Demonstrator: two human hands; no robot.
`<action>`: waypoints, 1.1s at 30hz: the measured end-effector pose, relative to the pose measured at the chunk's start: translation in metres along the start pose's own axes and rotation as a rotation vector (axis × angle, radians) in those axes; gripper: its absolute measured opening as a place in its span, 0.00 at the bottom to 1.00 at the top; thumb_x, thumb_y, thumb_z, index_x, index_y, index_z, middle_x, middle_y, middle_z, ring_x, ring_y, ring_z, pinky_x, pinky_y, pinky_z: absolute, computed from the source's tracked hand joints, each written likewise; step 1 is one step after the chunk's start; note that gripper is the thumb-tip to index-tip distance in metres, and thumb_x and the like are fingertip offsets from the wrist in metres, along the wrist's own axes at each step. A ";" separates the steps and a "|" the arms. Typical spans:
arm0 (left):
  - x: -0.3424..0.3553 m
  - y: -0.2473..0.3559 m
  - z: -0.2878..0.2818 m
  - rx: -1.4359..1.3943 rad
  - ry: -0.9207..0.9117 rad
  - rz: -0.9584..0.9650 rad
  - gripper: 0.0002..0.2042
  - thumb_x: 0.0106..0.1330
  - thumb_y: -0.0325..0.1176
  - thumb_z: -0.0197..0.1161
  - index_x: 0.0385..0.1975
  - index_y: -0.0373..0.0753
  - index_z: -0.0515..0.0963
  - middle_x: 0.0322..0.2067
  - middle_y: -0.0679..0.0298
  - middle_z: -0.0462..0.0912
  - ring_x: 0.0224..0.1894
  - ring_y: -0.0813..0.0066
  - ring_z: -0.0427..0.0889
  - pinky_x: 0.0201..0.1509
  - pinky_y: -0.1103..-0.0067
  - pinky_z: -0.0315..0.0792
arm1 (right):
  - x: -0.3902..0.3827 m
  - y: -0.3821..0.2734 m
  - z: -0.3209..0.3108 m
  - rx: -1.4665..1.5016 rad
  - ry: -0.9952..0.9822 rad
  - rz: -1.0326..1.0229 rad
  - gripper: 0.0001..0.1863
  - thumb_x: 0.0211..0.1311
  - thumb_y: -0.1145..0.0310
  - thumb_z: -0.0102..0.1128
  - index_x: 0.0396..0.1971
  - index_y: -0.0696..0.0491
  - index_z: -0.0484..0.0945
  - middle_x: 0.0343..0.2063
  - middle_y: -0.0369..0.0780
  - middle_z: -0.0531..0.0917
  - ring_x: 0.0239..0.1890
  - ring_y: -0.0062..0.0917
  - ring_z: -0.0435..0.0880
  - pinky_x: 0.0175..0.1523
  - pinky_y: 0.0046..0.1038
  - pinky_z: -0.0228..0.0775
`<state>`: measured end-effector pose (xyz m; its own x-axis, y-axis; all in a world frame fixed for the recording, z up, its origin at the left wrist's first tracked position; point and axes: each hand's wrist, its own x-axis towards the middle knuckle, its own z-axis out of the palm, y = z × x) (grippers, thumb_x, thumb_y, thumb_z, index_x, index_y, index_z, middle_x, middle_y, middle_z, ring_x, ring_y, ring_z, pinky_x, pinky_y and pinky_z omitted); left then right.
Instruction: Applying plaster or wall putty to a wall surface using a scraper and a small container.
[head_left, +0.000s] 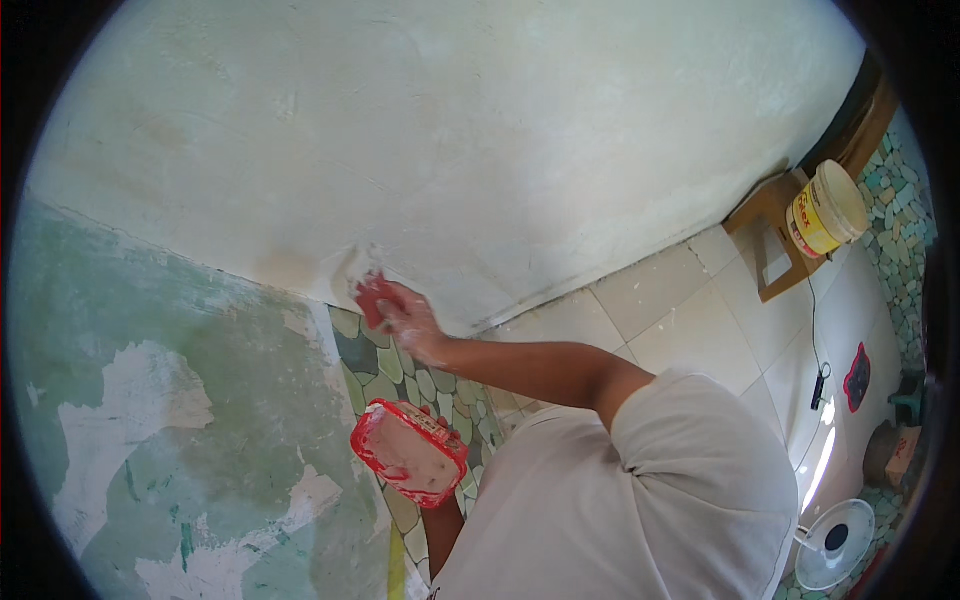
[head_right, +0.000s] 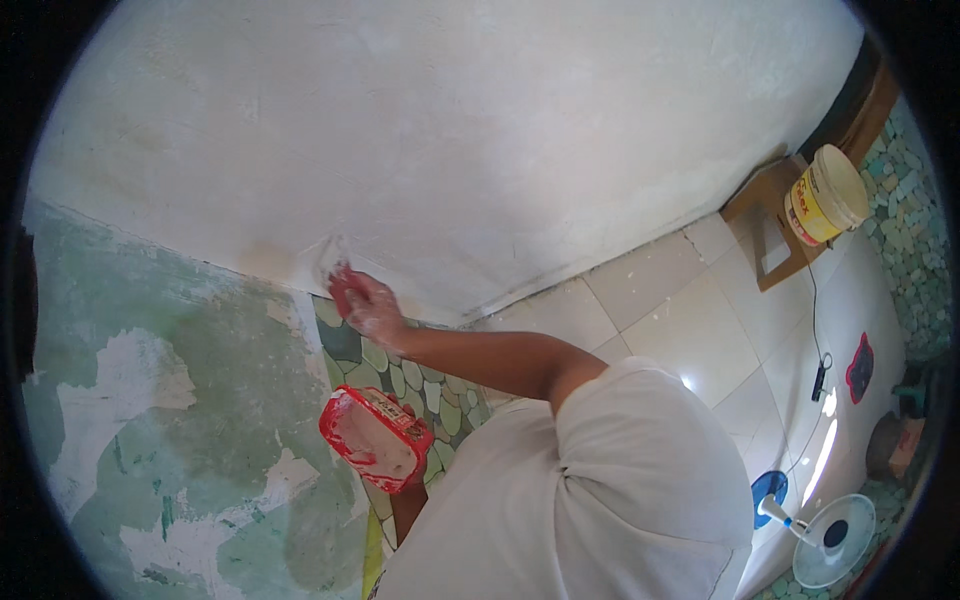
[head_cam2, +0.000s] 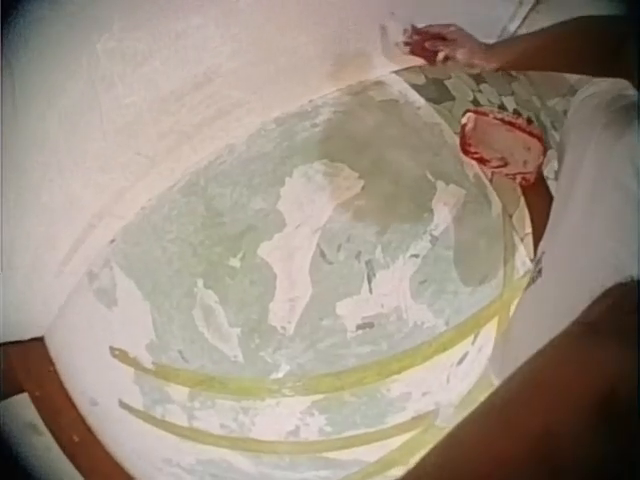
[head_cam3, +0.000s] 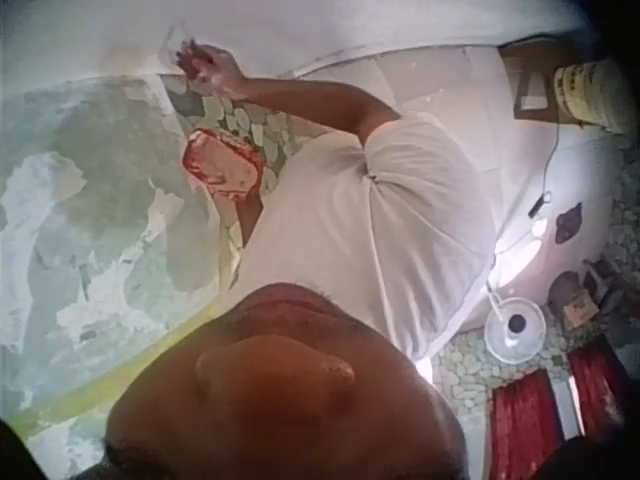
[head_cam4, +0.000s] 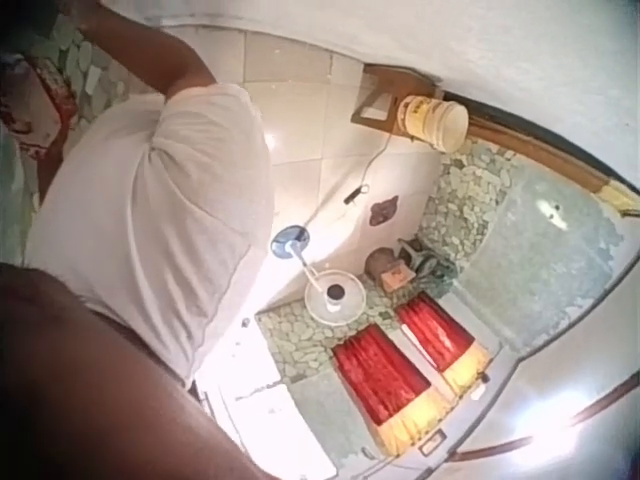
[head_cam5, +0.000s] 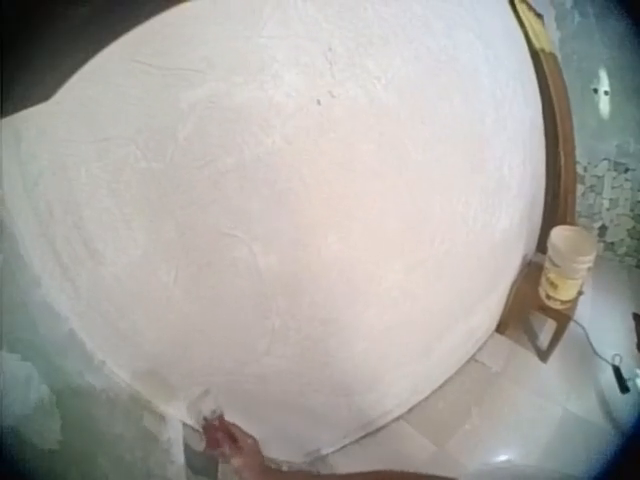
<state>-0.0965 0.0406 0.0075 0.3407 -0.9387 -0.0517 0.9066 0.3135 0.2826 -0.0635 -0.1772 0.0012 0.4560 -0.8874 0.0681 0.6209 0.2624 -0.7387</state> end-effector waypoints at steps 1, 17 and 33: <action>0.000 0.000 -0.002 -0.013 0.011 0.006 0.38 0.62 0.62 0.50 0.66 0.44 0.55 0.60 0.46 0.66 0.57 0.43 0.70 0.57 0.48 0.64 | -0.007 -0.006 -0.015 0.013 0.011 0.075 0.15 0.65 0.72 0.52 0.51 0.54 0.73 0.36 0.36 0.81 0.32 0.18 0.78 0.31 0.24 0.72; 0.022 -0.008 -0.076 0.122 0.193 0.256 0.32 0.64 0.61 0.49 0.63 0.49 0.63 0.60 0.61 0.68 0.60 0.58 0.69 0.64 0.56 0.62 | -0.076 -0.156 -0.076 0.082 -0.091 0.159 0.17 0.60 0.77 0.60 0.49 0.55 0.72 0.40 0.39 0.82 0.37 0.23 0.81 0.35 0.26 0.75; 0.045 -0.040 0.019 0.237 0.199 0.385 0.40 0.61 0.70 0.43 0.65 0.46 0.58 0.61 0.60 0.65 0.61 0.59 0.67 0.63 0.59 0.63 | -0.096 -0.218 -0.052 -0.803 -0.716 0.080 0.16 0.62 0.76 0.53 0.50 0.58 0.72 0.26 0.39 0.82 0.22 0.21 0.78 0.30 0.23 0.70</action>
<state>-0.1225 -0.0167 0.0121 0.7017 -0.7084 -0.0765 0.6320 0.5693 0.5259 -0.2761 -0.1693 0.1206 0.9056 -0.3822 0.1837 0.0914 -0.2471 -0.9647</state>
